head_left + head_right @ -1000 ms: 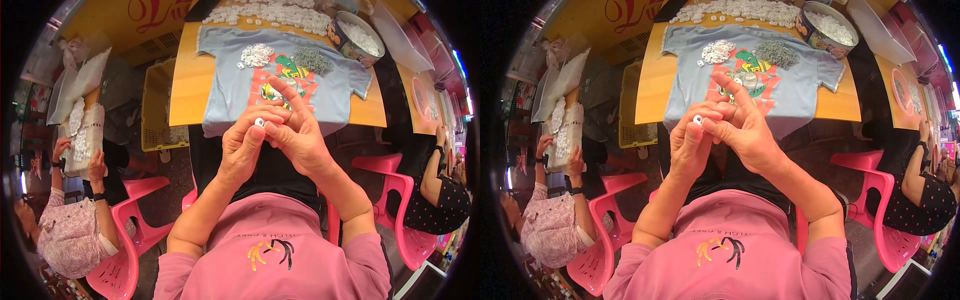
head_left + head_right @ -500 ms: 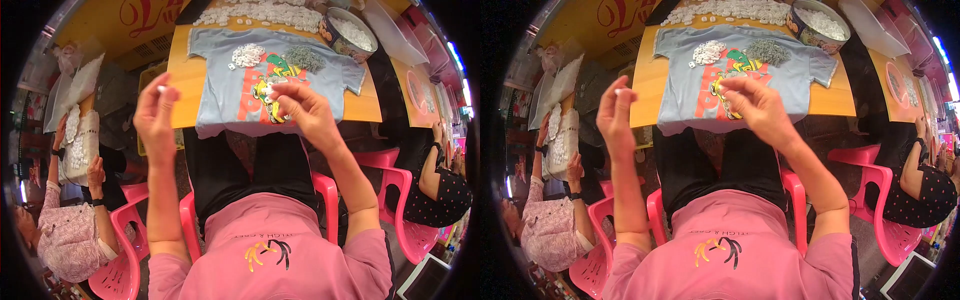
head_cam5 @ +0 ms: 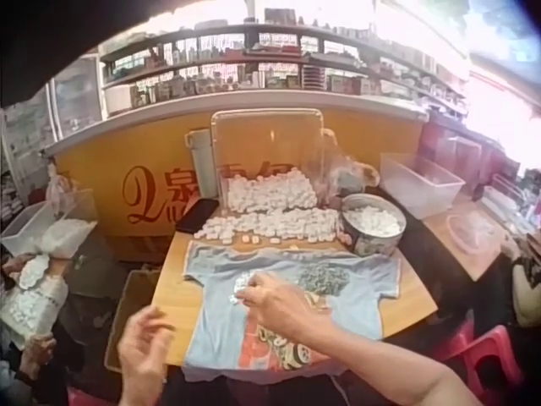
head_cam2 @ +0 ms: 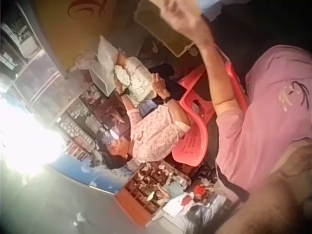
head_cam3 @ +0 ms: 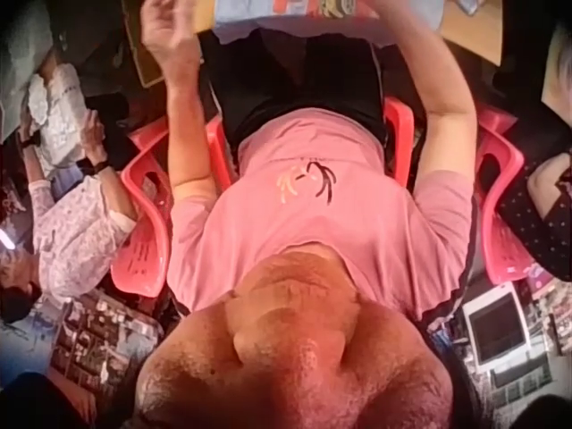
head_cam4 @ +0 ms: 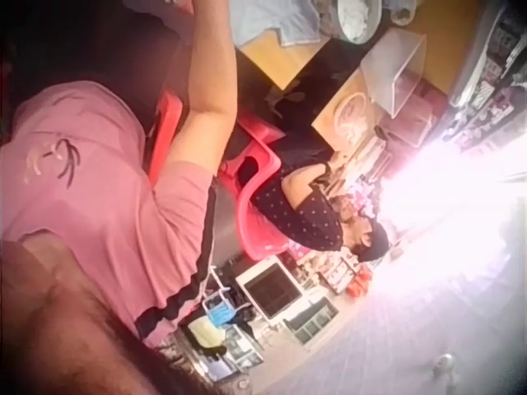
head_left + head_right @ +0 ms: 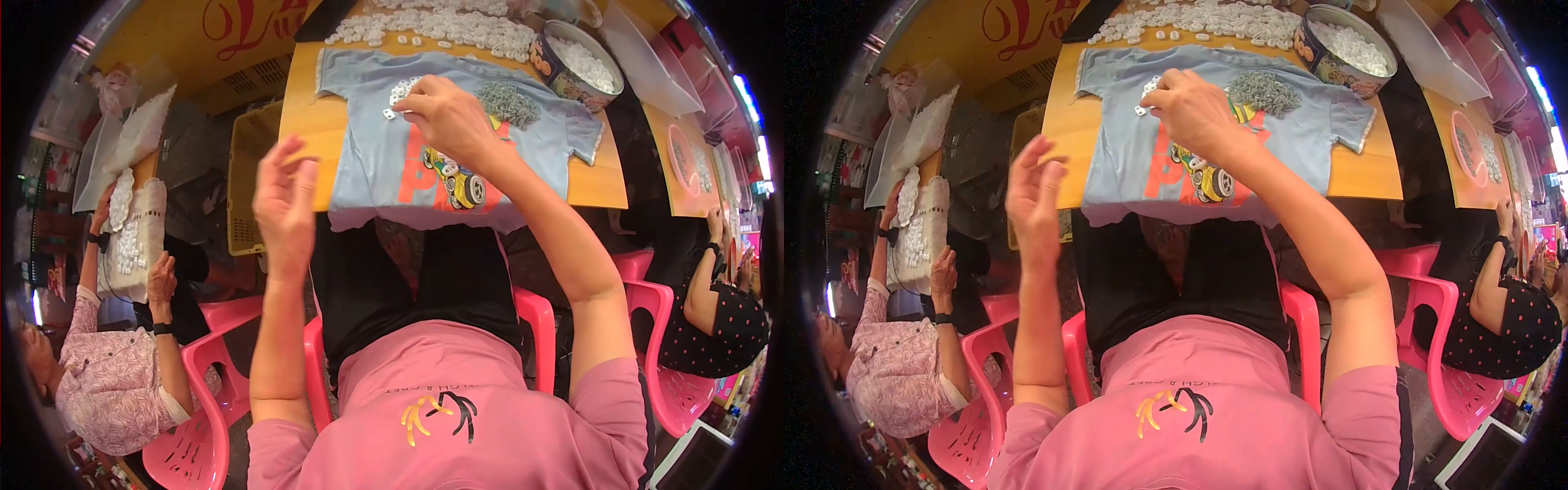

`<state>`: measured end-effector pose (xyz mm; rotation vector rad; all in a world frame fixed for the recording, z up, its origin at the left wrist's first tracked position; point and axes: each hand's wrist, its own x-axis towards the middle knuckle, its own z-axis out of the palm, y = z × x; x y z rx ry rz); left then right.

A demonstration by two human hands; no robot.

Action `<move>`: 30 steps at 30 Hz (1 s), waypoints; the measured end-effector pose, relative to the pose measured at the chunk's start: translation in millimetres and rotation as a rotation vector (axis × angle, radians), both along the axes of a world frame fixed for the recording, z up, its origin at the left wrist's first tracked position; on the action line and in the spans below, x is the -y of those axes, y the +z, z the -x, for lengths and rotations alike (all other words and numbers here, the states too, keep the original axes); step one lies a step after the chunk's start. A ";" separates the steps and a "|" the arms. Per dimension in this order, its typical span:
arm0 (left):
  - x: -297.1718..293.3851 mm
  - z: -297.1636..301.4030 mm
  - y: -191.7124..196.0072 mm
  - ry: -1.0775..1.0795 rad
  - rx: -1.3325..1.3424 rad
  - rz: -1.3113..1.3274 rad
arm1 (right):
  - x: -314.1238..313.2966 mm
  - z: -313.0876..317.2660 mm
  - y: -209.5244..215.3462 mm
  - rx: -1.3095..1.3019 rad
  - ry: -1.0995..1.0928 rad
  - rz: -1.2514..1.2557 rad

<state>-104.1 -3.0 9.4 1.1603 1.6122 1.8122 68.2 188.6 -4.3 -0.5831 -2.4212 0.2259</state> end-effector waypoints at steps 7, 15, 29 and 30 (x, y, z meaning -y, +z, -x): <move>7.7 -53.6 -8.1 -0.231 0.075 0.085 | -15.0 27.5 5.8 0.231 0.057 -0.078; -3.5 -55.4 -7.4 -0.202 0.301 0.108 | 18.8 8.1 28.1 -0.150 0.106 0.992; -22.2 -91.8 -5.3 -0.164 0.424 -0.077 | 96.9 -46.8 27.1 -0.606 0.177 1.522; -22.6 -93.5 -5.4 -0.182 0.431 -0.077 | 97.0 -50.6 26.4 -0.614 0.160 1.513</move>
